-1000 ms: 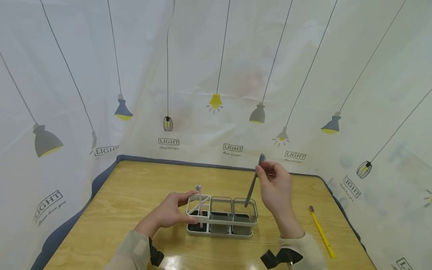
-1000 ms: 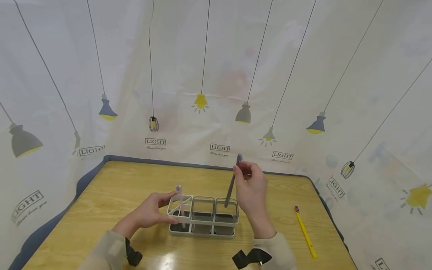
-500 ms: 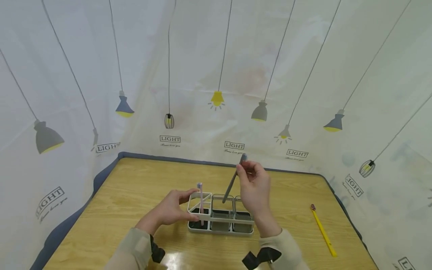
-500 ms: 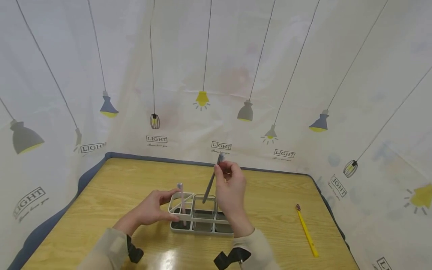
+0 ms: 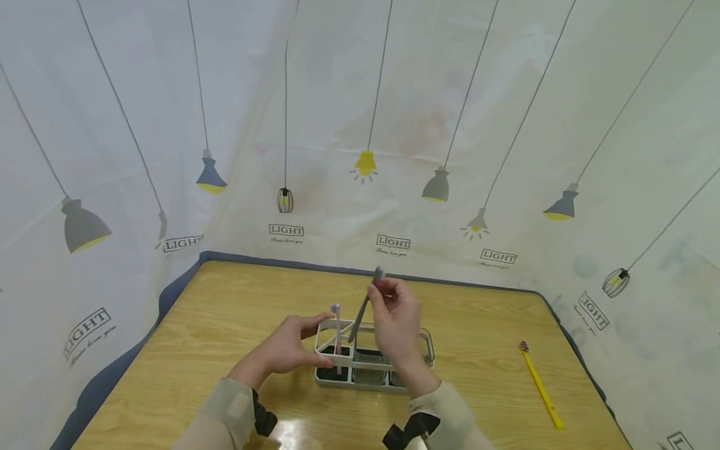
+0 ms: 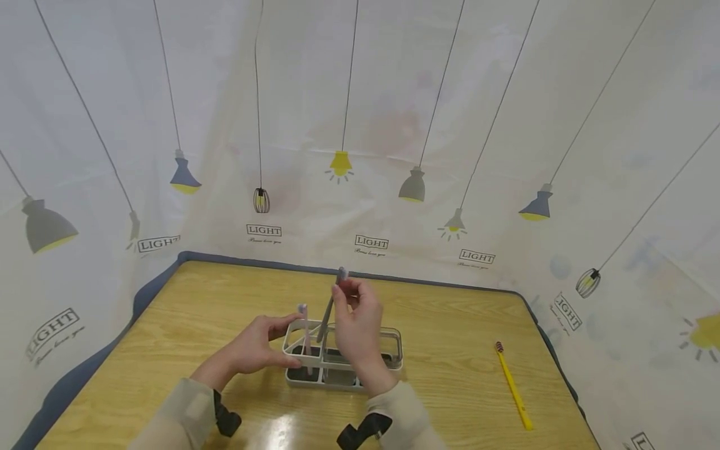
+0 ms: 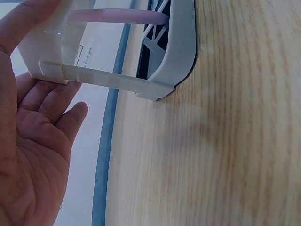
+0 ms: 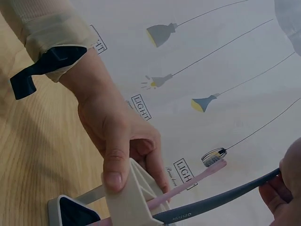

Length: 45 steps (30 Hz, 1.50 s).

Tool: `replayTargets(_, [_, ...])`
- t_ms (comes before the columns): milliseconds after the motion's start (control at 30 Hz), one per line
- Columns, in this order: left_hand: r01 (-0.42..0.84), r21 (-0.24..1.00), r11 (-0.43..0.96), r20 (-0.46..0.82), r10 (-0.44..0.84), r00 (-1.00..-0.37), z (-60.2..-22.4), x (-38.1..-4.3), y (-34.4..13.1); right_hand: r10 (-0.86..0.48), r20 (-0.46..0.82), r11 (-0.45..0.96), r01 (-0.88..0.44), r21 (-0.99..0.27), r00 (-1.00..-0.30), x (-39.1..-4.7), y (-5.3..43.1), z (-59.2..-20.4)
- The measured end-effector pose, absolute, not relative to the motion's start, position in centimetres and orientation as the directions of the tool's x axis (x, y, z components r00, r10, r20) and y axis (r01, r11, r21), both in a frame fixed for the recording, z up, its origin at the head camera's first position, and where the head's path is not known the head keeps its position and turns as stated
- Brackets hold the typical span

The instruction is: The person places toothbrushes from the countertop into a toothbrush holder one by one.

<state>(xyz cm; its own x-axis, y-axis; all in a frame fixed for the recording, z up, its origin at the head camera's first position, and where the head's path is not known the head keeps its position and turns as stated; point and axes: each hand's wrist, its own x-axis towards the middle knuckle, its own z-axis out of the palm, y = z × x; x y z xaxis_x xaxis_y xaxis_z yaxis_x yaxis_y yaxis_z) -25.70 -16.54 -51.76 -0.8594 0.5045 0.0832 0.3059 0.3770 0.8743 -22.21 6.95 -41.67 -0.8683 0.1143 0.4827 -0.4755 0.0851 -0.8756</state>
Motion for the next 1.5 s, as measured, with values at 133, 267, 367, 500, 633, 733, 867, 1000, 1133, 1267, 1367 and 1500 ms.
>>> replayTargets(133, [0.303,0.873,0.383,0.078,0.504,-0.86,-51.8,-25.6,-16.5,0.086,0.465,0.096,-0.457,-0.884,-0.881,-22.3,6.6,-43.2])
replayTargets(267, [0.301,0.873,0.384,0.074,0.504,-0.86,-51.8,-25.6,-16.5,0.044,0.467,0.116,-0.46,-0.88,-0.883,-22.2,6.6,-44.7])
replayTargets(367, [0.296,0.874,0.386,0.069,0.503,-0.861,-51.7,-25.7,-16.5,0.011,0.473,0.134,-0.468,-0.874,-0.881,-22.0,6.6,-45.6])
replayTargets(500, [0.291,0.873,0.391,0.065,0.499,-0.864,-51.6,-25.7,-16.5,-0.021,0.475,0.152,-0.473,-0.868,-0.88,-21.7,6.6,-46.6])
replayTargets(633, [0.293,0.875,0.385,0.07,0.498,-0.864,-51.7,-25.6,-16.5,-0.039,0.441,0.158,-0.441,-0.883,-0.897,-21.5,6.5,-47.3])
replayTargets(733, [0.296,0.876,0.381,0.075,0.499,-0.864,-51.7,-25.6,-16.5,-0.042,0.425,0.168,-0.425,-0.889,-0.904,-21.3,6.4,-47.6])
replayTargets(867, [0.296,0.878,0.375,0.077,0.499,-0.863,-51.7,-25.6,-16.5,-0.044,0.424,0.174,-0.425,-0.888,-0.904,-21.4,6.3,-48.1])
replayTargets(1000, [0.297,0.878,0.375,0.078,0.5,-0.863,-51.7,-25.6,-16.5,-0.04,0.393,0.163,-0.394,-0.904,-0.918,-21.3,6.5,-48.3])
replayTargets(1133, [0.294,0.883,0.367,0.079,0.502,-0.862,-51.7,-25.7,-16.5,-0.008,0.342,0.139,-0.34,-0.93,-0.94,-21.2,7.2,-47.9])
replayTargets(1267, [0.28,0.884,0.373,0.063,0.499,-0.864,-51.8,-25.7,-16.4,0.041,0.333,0.136,-0.325,-0.936,-0.942,-21.0,9.0,-47.4])
replayTargets(1367, [0.271,0.886,0.376,0.054,0.497,-0.866,-51.9,-25.6,-16.4,0.095,0.371,0.137,-0.357,-0.924,-0.924,-21.2,11.1,-47.3])
replayTargets(1500, [0.262,0.893,0.365,0.053,0.494,-0.868,-51.9,-25.6,-16.3,0.166,0.421,0.188,-0.39,-0.901,-0.892,-21.8,14.3,-46.9])
